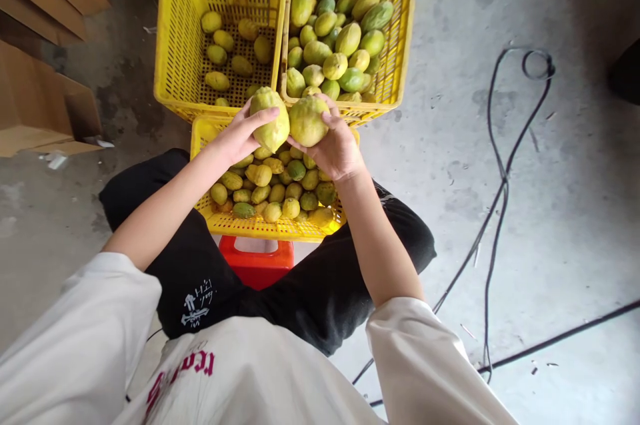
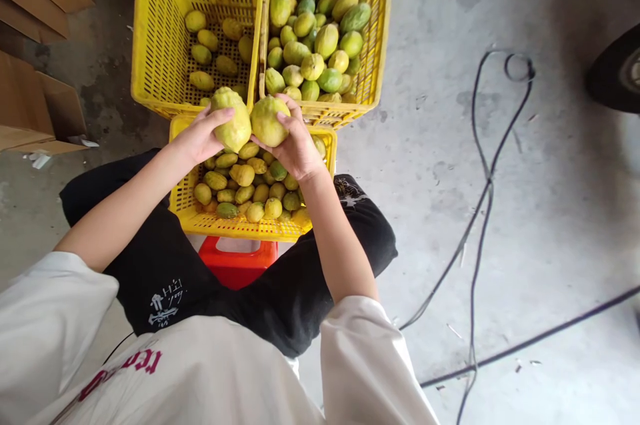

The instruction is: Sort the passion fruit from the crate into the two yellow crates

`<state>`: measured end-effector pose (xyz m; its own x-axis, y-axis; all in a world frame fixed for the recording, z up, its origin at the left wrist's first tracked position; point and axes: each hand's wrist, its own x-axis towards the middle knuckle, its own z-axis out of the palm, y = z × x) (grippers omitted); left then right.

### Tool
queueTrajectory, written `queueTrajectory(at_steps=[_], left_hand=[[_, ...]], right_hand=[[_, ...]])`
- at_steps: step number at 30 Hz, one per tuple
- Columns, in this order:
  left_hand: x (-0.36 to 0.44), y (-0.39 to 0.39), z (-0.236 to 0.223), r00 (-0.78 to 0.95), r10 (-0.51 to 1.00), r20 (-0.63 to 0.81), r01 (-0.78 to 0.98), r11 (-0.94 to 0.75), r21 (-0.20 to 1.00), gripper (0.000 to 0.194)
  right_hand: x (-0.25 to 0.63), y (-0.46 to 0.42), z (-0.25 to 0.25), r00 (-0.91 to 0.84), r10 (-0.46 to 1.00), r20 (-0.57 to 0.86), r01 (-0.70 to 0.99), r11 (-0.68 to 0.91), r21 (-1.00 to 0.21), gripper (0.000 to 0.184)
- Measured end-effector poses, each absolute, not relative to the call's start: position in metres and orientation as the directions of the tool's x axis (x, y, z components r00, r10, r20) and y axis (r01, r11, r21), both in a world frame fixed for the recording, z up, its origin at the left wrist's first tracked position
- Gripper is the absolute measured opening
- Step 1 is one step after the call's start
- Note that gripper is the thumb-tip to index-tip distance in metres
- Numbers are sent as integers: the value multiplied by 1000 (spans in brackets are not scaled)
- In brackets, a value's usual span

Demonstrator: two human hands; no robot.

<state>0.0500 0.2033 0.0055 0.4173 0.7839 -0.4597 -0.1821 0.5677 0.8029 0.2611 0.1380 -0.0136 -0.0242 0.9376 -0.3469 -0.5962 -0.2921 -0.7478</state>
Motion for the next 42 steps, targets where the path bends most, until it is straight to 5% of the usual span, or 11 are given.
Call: queueTrajectory(at_steps=[6, 11, 19, 26, 32, 42], left_hand=[[42, 213, 14, 410, 766, -495, -208, 607, 767, 25], [39, 216, 25, 396, 754, -523, -143, 614, 776, 30], [48, 207, 33, 430, 763, -483, -155, 589, 793, 33], [42, 206, 18, 386, 796, -467, -90, 536, 840, 60], [42, 203, 22, 423, 782, -458, -151, 559, 815, 27], [45, 206, 28, 389, 792, -471, -134, 554, 821, 88]], right_hand=[[269, 145, -17, -25, 936, -350, -584, -298, -755, 53], [270, 143, -17, -9, 923, -385, -555, -325, -766, 53], [257, 137, -8, -39, 953, -302, -559, -271, -784, 78], [257, 133, -15, -96, 939, -330, -554, -326, -766, 85], [255, 137, -19, -6, 942, -336, -521, -290, -803, 77], [264, 142, -17, -32, 923, -383, -519, -342, -784, 66]])
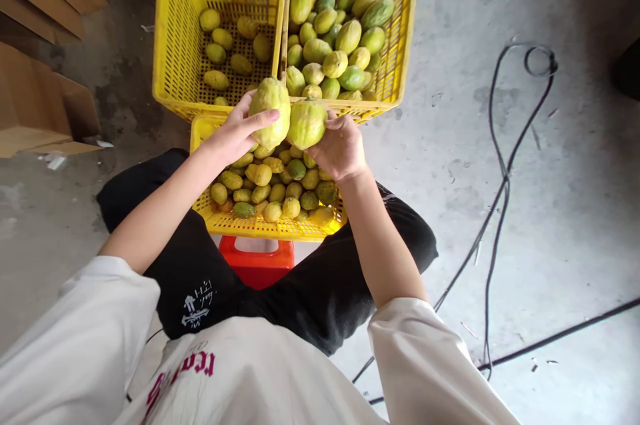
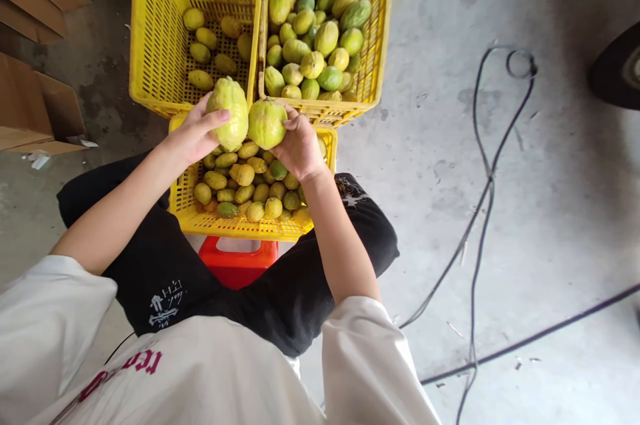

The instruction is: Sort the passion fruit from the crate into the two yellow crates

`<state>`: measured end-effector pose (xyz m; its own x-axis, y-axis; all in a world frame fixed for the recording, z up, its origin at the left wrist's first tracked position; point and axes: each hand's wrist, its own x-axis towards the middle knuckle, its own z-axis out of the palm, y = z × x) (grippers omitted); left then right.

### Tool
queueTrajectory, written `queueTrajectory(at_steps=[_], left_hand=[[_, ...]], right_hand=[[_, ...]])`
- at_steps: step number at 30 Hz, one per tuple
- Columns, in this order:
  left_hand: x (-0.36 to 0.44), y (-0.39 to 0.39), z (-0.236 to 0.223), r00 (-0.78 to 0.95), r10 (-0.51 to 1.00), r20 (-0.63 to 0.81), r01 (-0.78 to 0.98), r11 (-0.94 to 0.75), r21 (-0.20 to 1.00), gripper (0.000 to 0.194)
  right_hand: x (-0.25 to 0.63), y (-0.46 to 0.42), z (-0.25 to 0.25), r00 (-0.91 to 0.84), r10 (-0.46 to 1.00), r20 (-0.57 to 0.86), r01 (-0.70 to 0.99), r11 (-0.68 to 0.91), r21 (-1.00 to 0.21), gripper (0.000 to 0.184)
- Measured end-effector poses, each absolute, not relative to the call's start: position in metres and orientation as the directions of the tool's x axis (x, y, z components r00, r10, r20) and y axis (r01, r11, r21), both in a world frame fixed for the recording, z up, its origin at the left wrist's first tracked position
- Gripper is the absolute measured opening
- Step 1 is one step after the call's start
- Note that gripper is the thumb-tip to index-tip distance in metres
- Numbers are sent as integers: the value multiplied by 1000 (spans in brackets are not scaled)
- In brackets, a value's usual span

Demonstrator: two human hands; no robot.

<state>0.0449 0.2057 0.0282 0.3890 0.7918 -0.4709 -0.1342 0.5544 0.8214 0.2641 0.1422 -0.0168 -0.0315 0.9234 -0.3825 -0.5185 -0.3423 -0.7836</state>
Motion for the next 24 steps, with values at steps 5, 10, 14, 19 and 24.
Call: queueTrajectory(at_steps=[5, 10, 14, 19, 24], left_hand=[[42, 208, 33, 402, 801, -444, -142, 534, 834, 77], [42, 206, 26, 374, 795, -477, -138, 557, 819, 71], [44, 205, 24, 368, 800, -474, -143, 552, 821, 75], [44, 207, 32, 430, 780, -455, -162, 562, 811, 48], [42, 205, 33, 400, 811, -427, -165, 522, 837, 30]], right_hand=[[255, 141, -16, -73, 944, -320, -503, -312, -806, 84], [247, 139, -14, -62, 950, -306, -542, -289, -789, 86], [245, 136, -14, -29, 941, -338, -531, -301, -792, 87], [245, 137, -15, 49, 940, -337, -541, -259, -800, 89], [246, 137, -13, 45, 946, -321, -532, -250, -809, 89]])
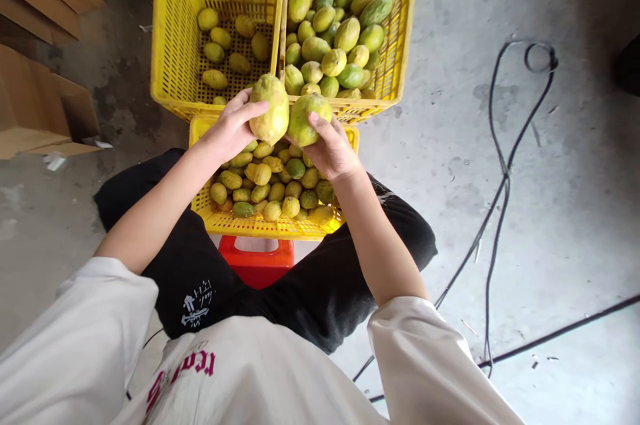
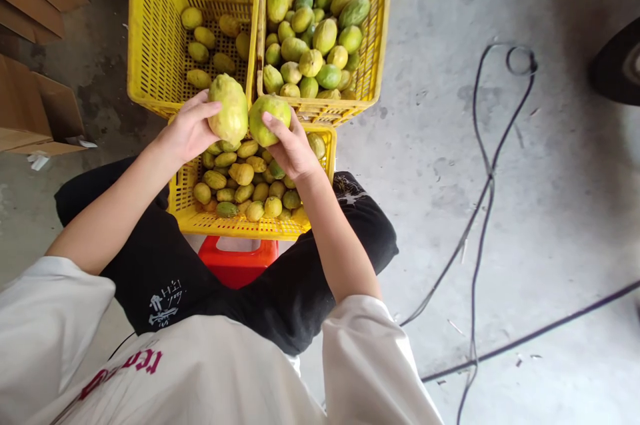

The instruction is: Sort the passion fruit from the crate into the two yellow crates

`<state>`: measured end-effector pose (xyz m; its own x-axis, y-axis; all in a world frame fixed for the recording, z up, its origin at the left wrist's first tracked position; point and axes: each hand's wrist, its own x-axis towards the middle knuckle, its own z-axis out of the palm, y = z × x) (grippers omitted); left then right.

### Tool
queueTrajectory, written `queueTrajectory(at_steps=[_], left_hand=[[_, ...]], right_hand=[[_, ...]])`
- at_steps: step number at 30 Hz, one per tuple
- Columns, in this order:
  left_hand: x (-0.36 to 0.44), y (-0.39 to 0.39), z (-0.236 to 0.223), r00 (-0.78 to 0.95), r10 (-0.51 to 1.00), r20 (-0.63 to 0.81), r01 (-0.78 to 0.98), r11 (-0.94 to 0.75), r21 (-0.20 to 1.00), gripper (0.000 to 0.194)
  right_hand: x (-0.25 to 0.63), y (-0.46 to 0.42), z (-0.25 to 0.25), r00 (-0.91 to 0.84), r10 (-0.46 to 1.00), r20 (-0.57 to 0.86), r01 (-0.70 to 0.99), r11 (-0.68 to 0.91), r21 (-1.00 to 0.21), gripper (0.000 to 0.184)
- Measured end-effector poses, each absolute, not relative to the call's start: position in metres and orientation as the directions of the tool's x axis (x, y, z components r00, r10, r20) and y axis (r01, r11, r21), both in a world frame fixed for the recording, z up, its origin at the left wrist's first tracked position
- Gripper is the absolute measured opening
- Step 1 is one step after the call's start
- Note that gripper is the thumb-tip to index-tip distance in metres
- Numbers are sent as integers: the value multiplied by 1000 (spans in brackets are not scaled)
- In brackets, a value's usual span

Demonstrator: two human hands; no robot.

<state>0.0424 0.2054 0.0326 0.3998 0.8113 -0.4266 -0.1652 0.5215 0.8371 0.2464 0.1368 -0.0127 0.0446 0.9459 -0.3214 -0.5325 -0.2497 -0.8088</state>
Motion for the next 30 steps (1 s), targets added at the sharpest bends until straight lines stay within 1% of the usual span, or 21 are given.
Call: queueTrajectory(at_steps=[1, 4, 6, 9, 13, 15, 19, 23, 25, 28, 30], left_hand=[[42, 205, 31, 405, 813, -418, -160, 513, 843, 32], [40, 207, 24, 434, 795, -423, -96, 508, 856, 48], [38, 210, 20, 447, 786, -428, -65, 505, 860, 52], [37, 212, 15, 449, 786, -424, -68, 504, 861, 45], [37, 212, 13, 467, 770, -435, -119, 542, 832, 38], [38, 211, 15, 464, 762, -451, -116, 557, 822, 37], [38, 213, 21, 457, 731, -506, -100, 608, 788, 29], [34, 218, 29, 440, 708, -552, -67, 639, 766, 43], [33, 221, 32, 425, 715, -556, -64, 636, 769, 47], [35, 222, 36, 425, 737, -525, -88, 611, 786, 42], [38, 221, 37, 417, 757, -503, -104, 589, 801, 33]], right_hand=[[247, 136, -12, 33, 946, -324, -527, -259, -809, 89], [250, 133, -13, -16, 941, -338, -516, -297, -803, 83], [252, 132, -15, -51, 936, -348, -515, -323, -794, 80], [254, 133, -18, -73, 930, -361, -542, -341, -768, 76], [259, 140, -20, -104, 930, -352, -583, -344, -736, 58], [262, 142, -22, -105, 935, -339, -586, -334, -739, 53], [266, 145, -28, -69, 938, -339, -557, -318, -767, 55], [267, 144, -24, -27, 924, -381, -490, -344, -801, 61], [265, 142, -18, -8, 924, -383, -481, -340, -808, 67], [259, 139, -10, -20, 937, -350, -482, -315, -817, 76], [254, 137, -6, -39, 950, -311, -491, -289, -821, 76]])
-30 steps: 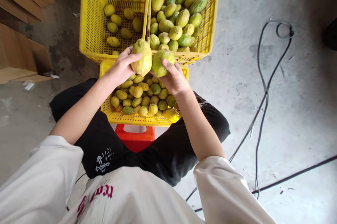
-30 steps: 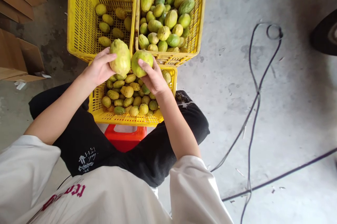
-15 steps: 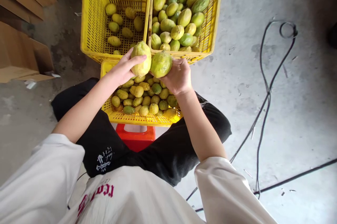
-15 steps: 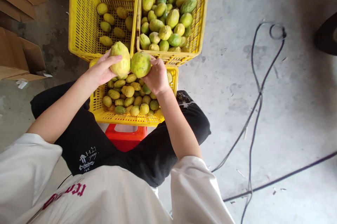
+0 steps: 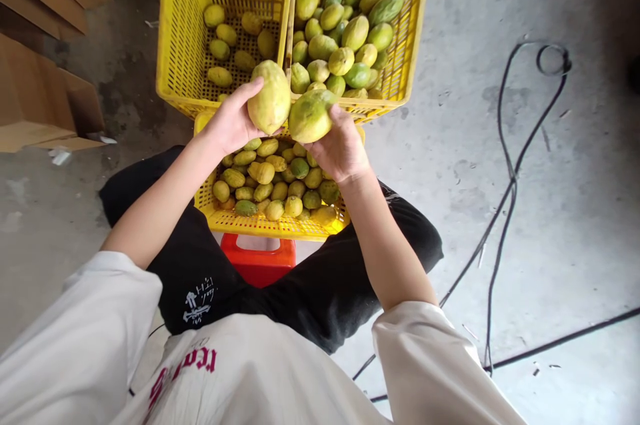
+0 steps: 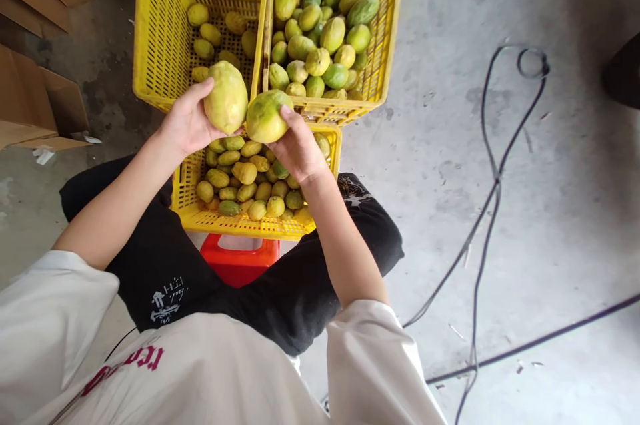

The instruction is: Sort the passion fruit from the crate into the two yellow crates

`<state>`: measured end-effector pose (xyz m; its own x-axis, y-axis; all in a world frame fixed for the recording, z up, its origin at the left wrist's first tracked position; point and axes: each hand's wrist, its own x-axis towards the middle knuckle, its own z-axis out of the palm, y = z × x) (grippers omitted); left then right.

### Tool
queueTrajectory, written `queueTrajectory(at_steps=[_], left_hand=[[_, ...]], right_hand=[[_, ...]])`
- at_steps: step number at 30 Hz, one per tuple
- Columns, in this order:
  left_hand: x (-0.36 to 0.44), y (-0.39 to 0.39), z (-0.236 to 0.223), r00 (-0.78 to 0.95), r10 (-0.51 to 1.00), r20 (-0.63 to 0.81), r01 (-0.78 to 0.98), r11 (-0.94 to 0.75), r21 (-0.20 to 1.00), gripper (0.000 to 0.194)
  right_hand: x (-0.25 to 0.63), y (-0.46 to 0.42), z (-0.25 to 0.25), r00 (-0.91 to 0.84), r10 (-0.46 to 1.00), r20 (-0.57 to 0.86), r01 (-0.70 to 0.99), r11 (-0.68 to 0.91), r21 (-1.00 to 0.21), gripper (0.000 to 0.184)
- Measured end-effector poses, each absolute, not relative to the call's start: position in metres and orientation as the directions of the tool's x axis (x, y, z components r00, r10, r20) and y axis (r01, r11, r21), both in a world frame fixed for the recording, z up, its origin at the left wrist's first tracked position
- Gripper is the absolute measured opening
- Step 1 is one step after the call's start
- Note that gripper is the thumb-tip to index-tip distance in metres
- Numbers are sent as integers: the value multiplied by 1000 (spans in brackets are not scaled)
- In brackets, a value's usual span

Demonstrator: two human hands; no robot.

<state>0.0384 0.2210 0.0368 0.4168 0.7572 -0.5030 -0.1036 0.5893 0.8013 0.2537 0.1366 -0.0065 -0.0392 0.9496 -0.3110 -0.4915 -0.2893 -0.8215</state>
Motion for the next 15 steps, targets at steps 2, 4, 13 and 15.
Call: queueTrajectory(at_steps=[2, 4, 13, 15], left_hand=[[41, 219, 37, 396, 762, -512, -115, 595, 796, 20], [43, 217, 36, 382, 753, -535, -112, 613, 782, 11], [49, 207, 47, 414, 727, -547, -97, 633, 768, 12], [51, 207, 51, 403, 745, -532, -107, 616, 781, 11]], right_hand=[[248, 135, -5, -47, 959, -278, -510, -262, -819, 75], [244, 134, -4, -42, 962, -271, -525, -252, -813, 71], [244, 133, -3, -51, 922, -383, -527, -351, -774, 71], [245, 132, 0, -64, 921, -384, -537, -356, -765, 70]])
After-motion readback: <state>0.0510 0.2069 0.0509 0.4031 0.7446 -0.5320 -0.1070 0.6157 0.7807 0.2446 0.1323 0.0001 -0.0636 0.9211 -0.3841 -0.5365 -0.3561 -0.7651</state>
